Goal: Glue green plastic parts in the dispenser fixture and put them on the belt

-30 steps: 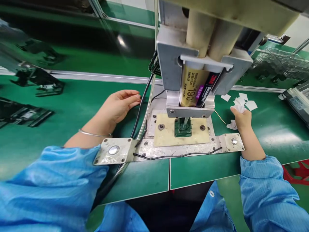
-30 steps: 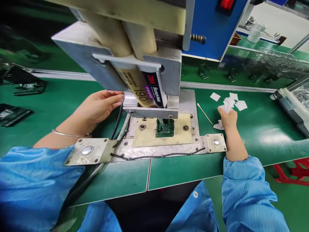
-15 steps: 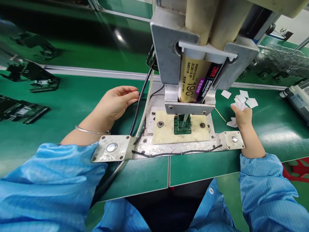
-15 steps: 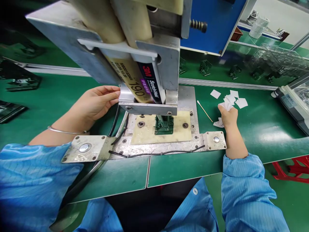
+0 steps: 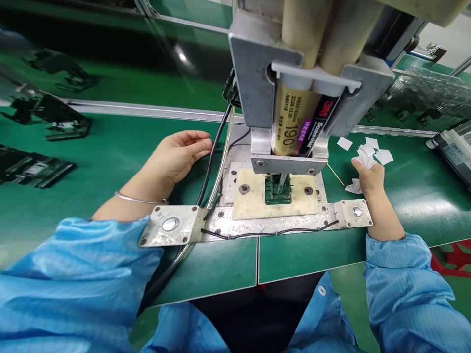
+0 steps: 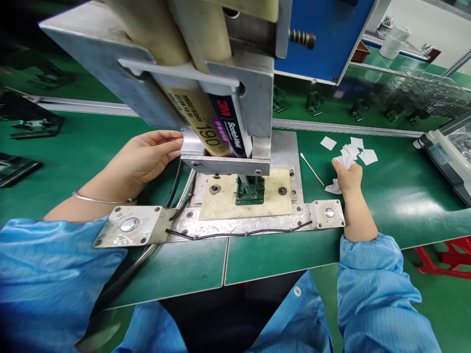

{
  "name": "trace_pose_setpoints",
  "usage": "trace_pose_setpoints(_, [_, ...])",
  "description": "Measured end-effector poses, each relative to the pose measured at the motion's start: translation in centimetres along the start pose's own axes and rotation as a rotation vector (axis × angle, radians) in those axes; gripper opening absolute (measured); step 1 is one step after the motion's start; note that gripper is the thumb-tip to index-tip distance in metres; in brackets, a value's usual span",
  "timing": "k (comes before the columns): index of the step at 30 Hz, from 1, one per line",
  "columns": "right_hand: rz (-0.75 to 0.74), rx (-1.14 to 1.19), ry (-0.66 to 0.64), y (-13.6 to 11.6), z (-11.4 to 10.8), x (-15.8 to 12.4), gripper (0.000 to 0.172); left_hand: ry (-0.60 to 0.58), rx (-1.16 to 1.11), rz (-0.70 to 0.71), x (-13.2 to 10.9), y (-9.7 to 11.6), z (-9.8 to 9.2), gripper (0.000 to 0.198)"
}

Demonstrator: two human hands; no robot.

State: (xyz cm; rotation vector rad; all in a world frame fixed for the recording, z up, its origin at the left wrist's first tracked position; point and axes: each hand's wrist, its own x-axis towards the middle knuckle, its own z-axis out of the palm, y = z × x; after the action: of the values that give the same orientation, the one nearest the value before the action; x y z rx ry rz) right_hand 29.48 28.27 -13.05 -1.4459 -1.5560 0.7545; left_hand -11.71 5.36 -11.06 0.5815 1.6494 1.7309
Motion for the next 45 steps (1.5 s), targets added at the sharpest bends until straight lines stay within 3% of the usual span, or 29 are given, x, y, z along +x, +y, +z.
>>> trace_pose_setpoints(21, [-0.01,-0.033,0.001,1.7,0.0,0.8,0.036,0.025,-0.037,-0.009,-0.2,0.2,0.4,0.031])
trace_pose_setpoints(33, [0.008,-0.03,0.015,0.9,0.1,0.4,0.034,0.009,-0.045,0.006,0.0,-0.2,0.2,0.038])
trace_pose_setpoints(36, [0.032,-0.027,0.012,0.5,0.1,0.2,0.03,-0.027,0.002,0.066,-0.5,1.0,-0.1,0.045])
trace_pose_setpoints(39, [0.07,-0.029,0.015,-0.1,0.1,0.0,0.026,-0.086,0.137,0.222,-2.5,4.0,0.3,0.046])
trace_pose_setpoints(42, [0.092,-0.02,0.019,-0.4,0.1,-0.2,0.022,-0.277,0.277,0.258,-5.6,6.8,2.2,0.053])
trace_pose_setpoints(45, [0.086,0.006,0.017,-0.4,0.2,-0.3,0.021,-0.491,0.501,0.225,-8.4,7.1,5.0,0.067])
